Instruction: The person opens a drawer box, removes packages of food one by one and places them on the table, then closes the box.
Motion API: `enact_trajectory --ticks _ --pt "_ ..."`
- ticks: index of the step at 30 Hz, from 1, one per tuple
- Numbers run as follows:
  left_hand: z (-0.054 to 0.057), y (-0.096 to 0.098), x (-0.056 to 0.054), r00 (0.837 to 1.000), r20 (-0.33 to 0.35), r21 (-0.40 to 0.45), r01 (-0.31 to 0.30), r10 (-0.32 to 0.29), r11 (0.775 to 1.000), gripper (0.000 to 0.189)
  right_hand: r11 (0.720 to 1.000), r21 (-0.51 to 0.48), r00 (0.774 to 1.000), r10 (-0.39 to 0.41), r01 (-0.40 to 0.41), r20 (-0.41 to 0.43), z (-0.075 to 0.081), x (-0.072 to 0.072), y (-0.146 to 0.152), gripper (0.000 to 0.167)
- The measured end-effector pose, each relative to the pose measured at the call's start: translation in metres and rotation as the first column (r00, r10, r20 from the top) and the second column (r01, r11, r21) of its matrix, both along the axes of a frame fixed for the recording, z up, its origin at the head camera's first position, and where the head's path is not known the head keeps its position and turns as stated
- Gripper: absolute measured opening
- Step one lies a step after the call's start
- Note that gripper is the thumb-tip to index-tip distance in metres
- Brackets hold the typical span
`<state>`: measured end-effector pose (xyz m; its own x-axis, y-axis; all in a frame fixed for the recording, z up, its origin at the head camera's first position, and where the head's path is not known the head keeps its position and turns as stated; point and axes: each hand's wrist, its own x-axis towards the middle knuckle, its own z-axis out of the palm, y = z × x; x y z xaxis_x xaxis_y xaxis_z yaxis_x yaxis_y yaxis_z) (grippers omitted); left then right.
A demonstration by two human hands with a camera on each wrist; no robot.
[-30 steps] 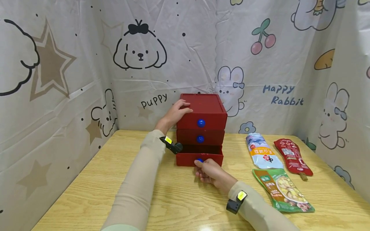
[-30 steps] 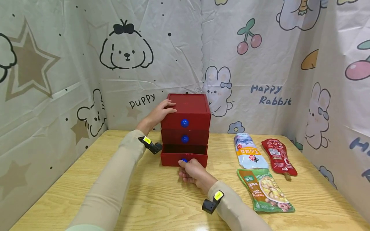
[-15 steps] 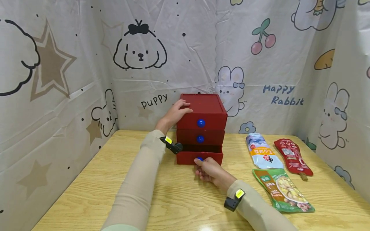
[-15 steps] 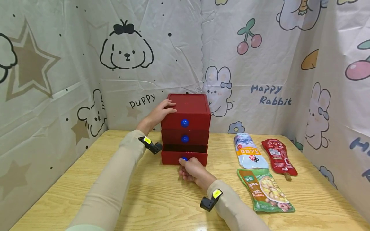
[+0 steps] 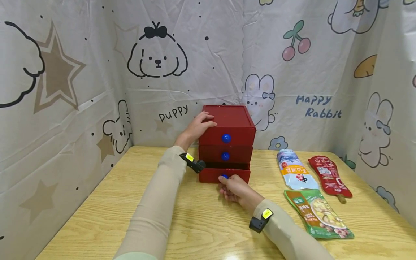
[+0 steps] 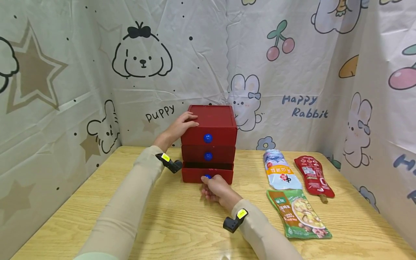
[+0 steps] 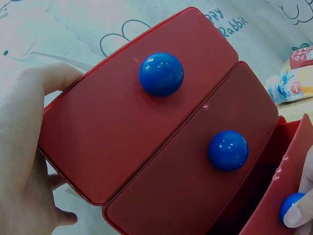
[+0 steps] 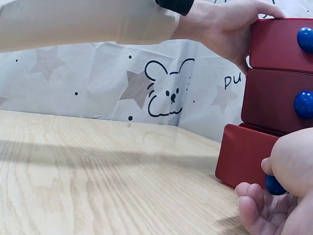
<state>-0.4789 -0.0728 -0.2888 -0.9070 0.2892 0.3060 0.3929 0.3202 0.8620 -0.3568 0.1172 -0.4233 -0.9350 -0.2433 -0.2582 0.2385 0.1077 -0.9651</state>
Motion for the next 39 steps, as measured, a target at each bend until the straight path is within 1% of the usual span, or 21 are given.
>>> enact_trajectory --ticks 2,4,7,11,21,27,30,35,39 --pt "0.000 0.000 0.001 1.000 -0.003 -0.011 -0.005 0.005 1.000 0.049 1.000 -0.002 1.000 -0.004 0.004 0.003 0.000 -0.002 0.000 0.038" --pt "0.001 0.001 0.005 1.000 -0.002 -0.024 -0.014 0.014 1.000 0.048 1.000 -0.002 1.000 -0.004 0.004 0.004 0.000 -0.003 -0.001 0.038" --pt "0.005 0.003 0.014 1.000 -0.012 -0.032 -0.021 0.021 0.999 0.046 1.000 -0.004 1.000 -0.004 0.004 0.000 0.000 -0.006 -0.001 0.037" --pt "0.010 0.003 0.023 0.999 -0.033 -0.014 -0.018 0.018 1.000 0.045 1.000 -0.005 1.000 -0.006 0.006 -0.013 0.000 -0.009 -0.002 0.037" --pt "0.011 0.003 0.023 0.999 -0.044 0.021 -0.022 0.023 1.000 0.044 1.000 -0.022 1.000 -0.019 0.018 -0.018 -0.002 -0.019 -0.006 0.037" --pt "0.012 0.004 0.022 0.998 -0.058 0.023 -0.021 0.022 1.000 0.043 0.999 0.001 0.999 -0.032 0.032 -0.021 0.000 -0.024 -0.005 0.035" --pt "0.012 0.004 0.020 0.998 -0.060 0.027 -0.021 0.023 0.999 0.042 1.000 0.023 1.000 -0.020 0.020 -0.014 0.002 -0.027 -0.002 0.036" --pt "0.010 0.004 0.020 0.998 -0.061 0.028 -0.025 0.026 0.999 0.043 0.998 0.055 1.000 0.024 -0.023 -0.004 0.005 -0.033 0.003 0.037" --pt "0.010 0.005 0.018 0.998 -0.050 0.032 -0.026 0.027 0.999 0.045 0.997 0.059 0.999 0.049 -0.049 -0.003 0.009 -0.035 0.007 0.037"
